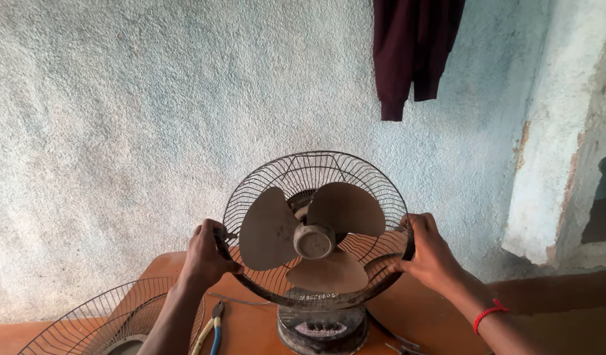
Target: The person uses a screwdriver to loosen screws on the base of a table fan, then removes the front grill and a metal support ring. The fan blades and rear grill remain attached to the motor housing.
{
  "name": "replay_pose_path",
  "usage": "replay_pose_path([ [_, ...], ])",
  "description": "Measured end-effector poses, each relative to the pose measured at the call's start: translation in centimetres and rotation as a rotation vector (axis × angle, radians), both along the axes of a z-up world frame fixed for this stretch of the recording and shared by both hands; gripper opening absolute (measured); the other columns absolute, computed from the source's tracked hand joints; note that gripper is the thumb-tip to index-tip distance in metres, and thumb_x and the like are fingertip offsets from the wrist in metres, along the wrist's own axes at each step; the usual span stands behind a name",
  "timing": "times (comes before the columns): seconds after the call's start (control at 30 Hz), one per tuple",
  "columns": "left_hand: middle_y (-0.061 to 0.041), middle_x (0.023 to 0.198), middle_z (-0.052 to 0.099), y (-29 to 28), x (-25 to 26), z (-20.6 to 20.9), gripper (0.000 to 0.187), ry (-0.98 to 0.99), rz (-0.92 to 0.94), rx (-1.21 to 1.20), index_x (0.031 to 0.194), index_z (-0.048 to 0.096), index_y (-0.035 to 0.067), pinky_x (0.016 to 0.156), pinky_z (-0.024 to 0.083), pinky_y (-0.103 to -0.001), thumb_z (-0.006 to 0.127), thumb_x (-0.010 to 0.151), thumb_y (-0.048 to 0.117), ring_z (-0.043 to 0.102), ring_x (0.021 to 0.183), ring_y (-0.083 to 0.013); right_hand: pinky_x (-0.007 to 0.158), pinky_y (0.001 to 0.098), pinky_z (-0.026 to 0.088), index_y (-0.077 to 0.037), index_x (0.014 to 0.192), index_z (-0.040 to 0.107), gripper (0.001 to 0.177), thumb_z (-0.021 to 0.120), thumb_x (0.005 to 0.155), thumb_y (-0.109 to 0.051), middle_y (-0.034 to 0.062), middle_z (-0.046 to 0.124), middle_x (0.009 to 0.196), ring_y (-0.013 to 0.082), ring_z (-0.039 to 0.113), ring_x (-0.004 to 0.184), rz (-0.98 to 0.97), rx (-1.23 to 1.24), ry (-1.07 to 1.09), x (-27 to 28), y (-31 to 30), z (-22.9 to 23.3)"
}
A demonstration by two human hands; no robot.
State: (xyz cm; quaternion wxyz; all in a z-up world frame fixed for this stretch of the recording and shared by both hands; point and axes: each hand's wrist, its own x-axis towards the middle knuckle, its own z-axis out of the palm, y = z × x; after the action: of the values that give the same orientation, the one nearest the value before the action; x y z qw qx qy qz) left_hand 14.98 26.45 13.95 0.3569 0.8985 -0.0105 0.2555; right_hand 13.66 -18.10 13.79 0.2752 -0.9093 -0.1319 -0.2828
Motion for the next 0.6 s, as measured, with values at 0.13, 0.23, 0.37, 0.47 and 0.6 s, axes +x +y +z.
replay_pose_path([
  [0.13,-0.010,0.104,0.055,-0.3,-1.4,0.2,0.087,0.000,0.017,-0.008,0.111,0.052,0.005,0.075,0.059,-0.039,0.104,0.041,0.007,0.059,0.086,-0.0234,0.098,0.0421,0.052,-0.005,0.128,0.045,0.097,0.101,0.049,-0.017,0.0150,0.049,0.125,0.0343,0.057,0.116,-0.014,-0.043,-0.058,1.2,0.2,-0.1],
  [0.23,-0.009,0.103,0.054,-0.4,-2.1,-0.2,0.088,-0.058,0.032,0.013,0.111,0.051,0.004,0.075,0.058,-0.039,0.104,0.041,0.007,0.060,0.083,-0.0224,0.095,0.0410,0.054,-0.005,0.125,0.047,0.094,0.100,0.049,-0.018,0.0143,0.050,0.123,0.0334,0.058,0.114,0.000,-0.039,-0.041,1.8,0.2,0.0],
  [0.37,-0.011,0.101,0.054,-0.7,-2.7,-1.0,0.082,-0.109,0.011,-0.051,0.109,0.051,0.002,0.071,0.057,-0.040,0.102,0.044,0.005,0.059,0.080,-0.0227,0.098,0.0407,0.053,-0.004,0.128,0.047,0.095,0.100,0.051,-0.021,0.0136,0.049,0.126,0.0323,0.059,0.116,-0.028,-0.014,-0.040,1.8,0.3,-0.3],
  [0.47,-0.010,0.100,0.054,-0.7,-2.7,-1.4,0.080,-0.100,0.000,-0.091,0.109,0.050,0.003,0.069,0.057,-0.039,0.100,0.047,0.005,0.059,0.079,-0.0220,0.098,0.0402,0.054,-0.003,0.130,0.046,0.095,0.100,0.053,-0.021,0.0130,0.048,0.128,0.0315,0.060,0.117,-0.031,-0.010,-0.050,1.7,0.4,-0.4],
  [0.6,-0.011,0.101,0.051,-0.6,-2.3,-1.8,0.083,-0.095,-0.009,-0.065,0.114,0.047,0.005,0.069,0.057,-0.038,0.100,0.051,0.005,0.057,0.081,-0.0224,0.096,0.0387,0.056,-0.005,0.135,0.044,0.097,0.098,0.056,-0.022,0.0114,0.047,0.129,0.0294,0.061,0.115,-0.034,-0.031,-0.022,1.4,0.4,-0.1],
])
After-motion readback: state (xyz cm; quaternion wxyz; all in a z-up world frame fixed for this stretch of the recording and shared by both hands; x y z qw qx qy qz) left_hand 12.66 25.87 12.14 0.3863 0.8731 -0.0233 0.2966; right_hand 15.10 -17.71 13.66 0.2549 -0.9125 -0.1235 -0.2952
